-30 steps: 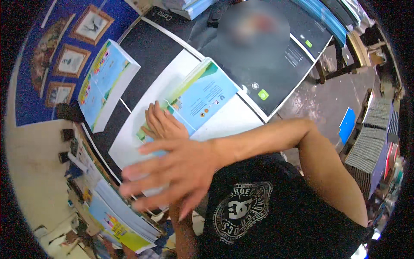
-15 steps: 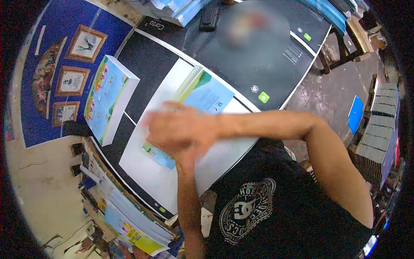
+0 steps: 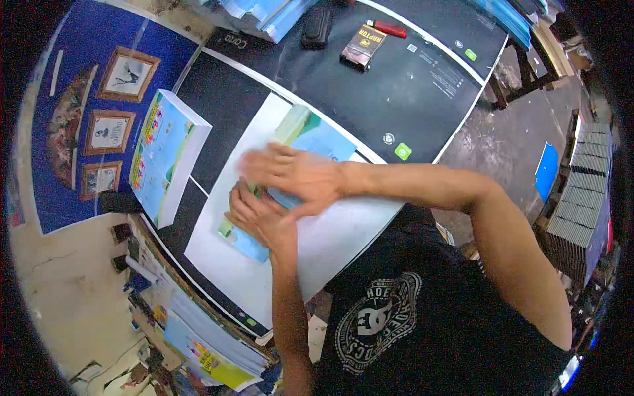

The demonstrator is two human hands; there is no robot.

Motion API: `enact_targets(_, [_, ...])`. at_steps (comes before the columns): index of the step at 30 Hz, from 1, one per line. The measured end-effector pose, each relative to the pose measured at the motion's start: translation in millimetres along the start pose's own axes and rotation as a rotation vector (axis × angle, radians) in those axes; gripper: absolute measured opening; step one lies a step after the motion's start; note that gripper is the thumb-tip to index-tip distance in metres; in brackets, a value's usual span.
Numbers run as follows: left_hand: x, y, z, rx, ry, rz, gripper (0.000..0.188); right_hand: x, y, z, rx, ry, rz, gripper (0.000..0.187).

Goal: The person folds printed booklet covers in half by hand, inserts folded paper pages into the covers, and aligns and presses the assembled booklets.

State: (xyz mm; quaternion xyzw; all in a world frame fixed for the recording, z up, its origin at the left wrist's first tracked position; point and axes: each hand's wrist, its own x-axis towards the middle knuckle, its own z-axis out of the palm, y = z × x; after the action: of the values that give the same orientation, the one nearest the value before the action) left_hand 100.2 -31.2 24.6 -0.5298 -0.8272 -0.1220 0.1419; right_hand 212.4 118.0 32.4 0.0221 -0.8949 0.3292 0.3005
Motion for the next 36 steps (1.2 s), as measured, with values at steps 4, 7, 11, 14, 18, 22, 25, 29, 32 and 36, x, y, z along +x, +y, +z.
enact_targets(4, [4,-5,-1,0.001,0.021,-0.039,0.054,12,-14,-7,0.051,-0.04,-0.055,0.108])
enact_targets(7, [15,11,-19,-0.137,0.048,-0.12,0.047,27,-28,-26,0.212,0.038,-0.073,0.116])
enact_targets(11, [19,16,-22,-0.152,-0.007,-0.195,0.041,29,-21,-62,0.332,0.183,-0.352,0.118])
enact_targets(14, [17,16,-20,-0.098,0.064,-0.146,0.041,5,5,-48,0.3,0.059,0.103,0.115])
enact_targets(18, [16,17,-20,-0.066,0.087,-0.15,0.038,1,11,-49,0.303,0.109,0.08,0.112])
enact_targets(22, [19,15,-20,-0.117,0.012,-0.138,0.038,4,16,-51,0.739,0.156,0.268,0.104])
enact_targets(25, [17,8,-14,-0.118,-0.083,-0.145,0.039,28,8,-52,0.864,0.272,0.232,0.098])
enact_targets(29, [10,0,-23,-0.104,-0.116,-0.177,0.04,62,-67,-53,0.544,0.251,-0.203,0.101])
enact_targets(32, [17,7,-20,-0.16,-0.108,-0.14,0.04,44,-52,-15,0.193,0.105,-0.438,0.105])
enact_targets(36, [19,13,-20,-0.258,-0.126,-0.117,0.041,26,-18,15,0.376,-0.012,-0.076,0.099])
